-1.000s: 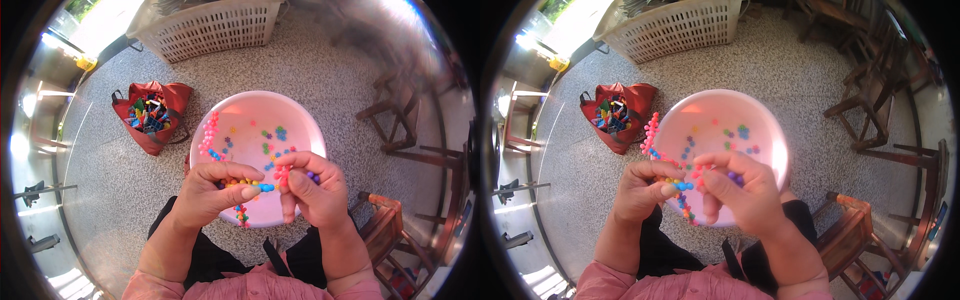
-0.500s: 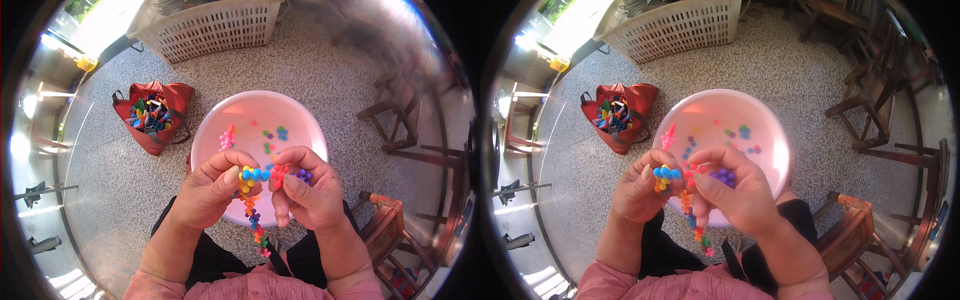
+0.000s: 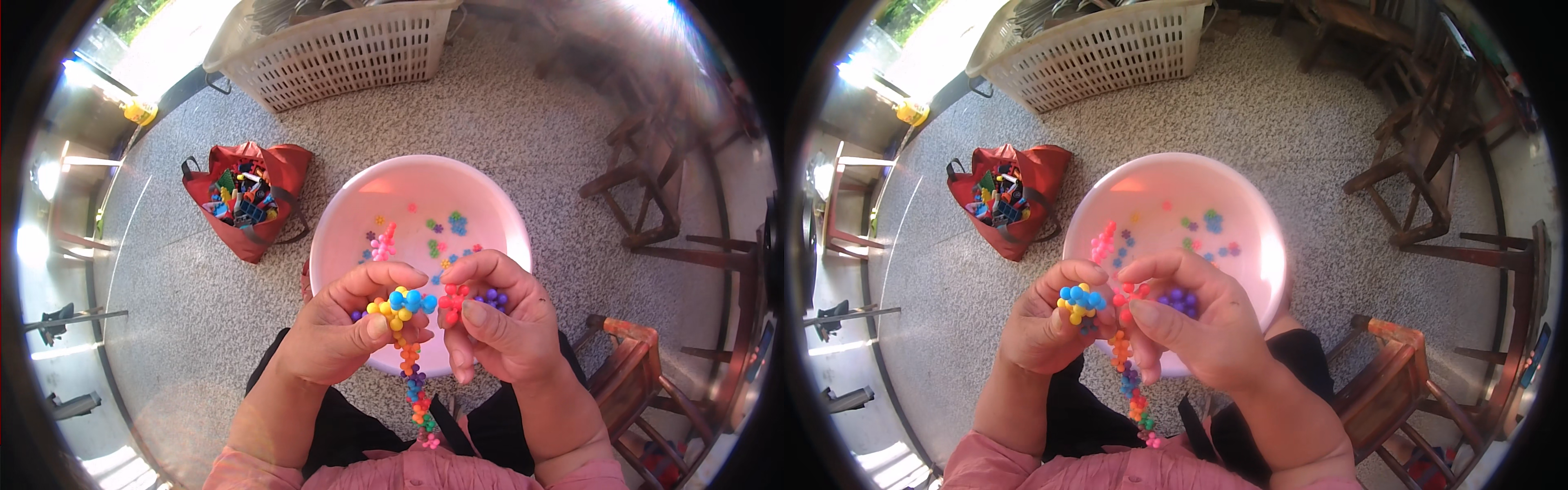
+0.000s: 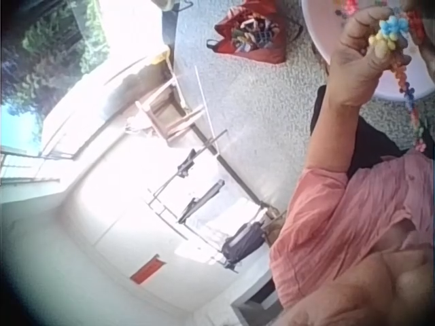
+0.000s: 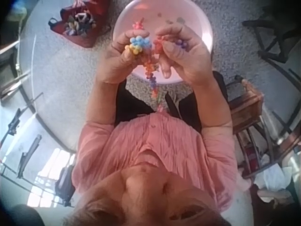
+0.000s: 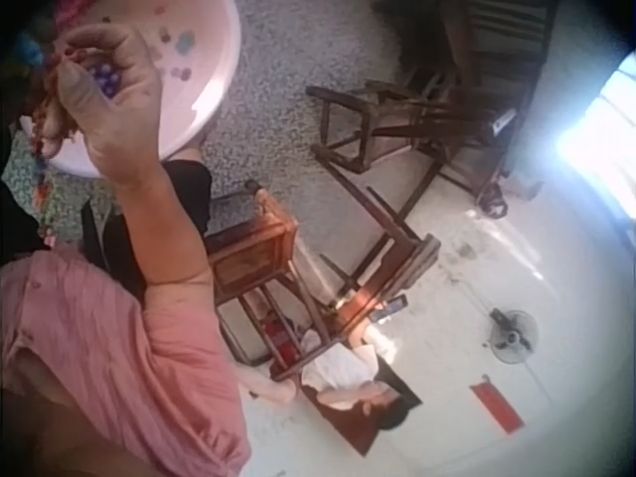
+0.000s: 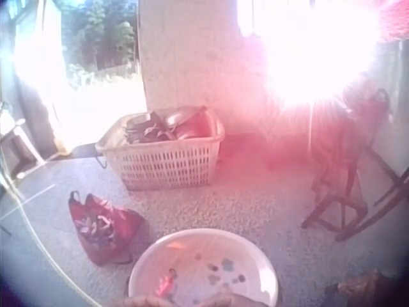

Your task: Assembling a structure using colorful plastic flower-shaped building blocks.

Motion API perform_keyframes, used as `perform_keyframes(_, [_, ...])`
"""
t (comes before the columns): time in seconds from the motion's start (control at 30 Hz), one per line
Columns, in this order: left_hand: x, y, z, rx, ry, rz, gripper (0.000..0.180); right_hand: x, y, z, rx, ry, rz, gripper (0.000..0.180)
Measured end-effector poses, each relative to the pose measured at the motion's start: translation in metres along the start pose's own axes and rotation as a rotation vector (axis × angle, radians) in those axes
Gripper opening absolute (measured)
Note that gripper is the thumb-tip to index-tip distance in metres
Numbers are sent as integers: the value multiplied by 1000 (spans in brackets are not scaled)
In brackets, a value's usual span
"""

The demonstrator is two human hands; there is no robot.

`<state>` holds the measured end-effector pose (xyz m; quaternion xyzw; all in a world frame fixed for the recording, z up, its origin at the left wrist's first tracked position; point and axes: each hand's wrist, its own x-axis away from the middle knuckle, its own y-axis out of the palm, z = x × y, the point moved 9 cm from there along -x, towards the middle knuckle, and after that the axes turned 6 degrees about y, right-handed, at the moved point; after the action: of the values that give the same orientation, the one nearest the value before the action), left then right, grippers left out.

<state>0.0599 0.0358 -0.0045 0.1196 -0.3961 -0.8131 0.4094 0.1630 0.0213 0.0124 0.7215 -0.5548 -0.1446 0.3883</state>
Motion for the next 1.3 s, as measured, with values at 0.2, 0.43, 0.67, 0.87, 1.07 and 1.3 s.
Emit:
perform_keyframes(0.2, [1,6,-2,56,-49,-19,47,3,-6,-7,-108,-37,39,26])
perform_keyframes(0.43, [4,5,2,-141,-19,-59,40,8,-11,-14,-76,-75,37,26])
perform_keyframes(0.67, [-2,-1,3,-327,-35,101,31,15,-9,-20,105,-86,80,27])
perform_keyframes(0.87, [-6,-9,2,-447,-25,169,29,17,-11,-21,391,-118,146,28])
perform_keyframes(1.07, [-6,-5,5,-533,-3,148,26,21,-5,-26,533,-138,136,27])
perform_keyframes(1.3, [-10,-2,-2,-558,-45,128,23,25,-9,-35,555,-211,178,27])
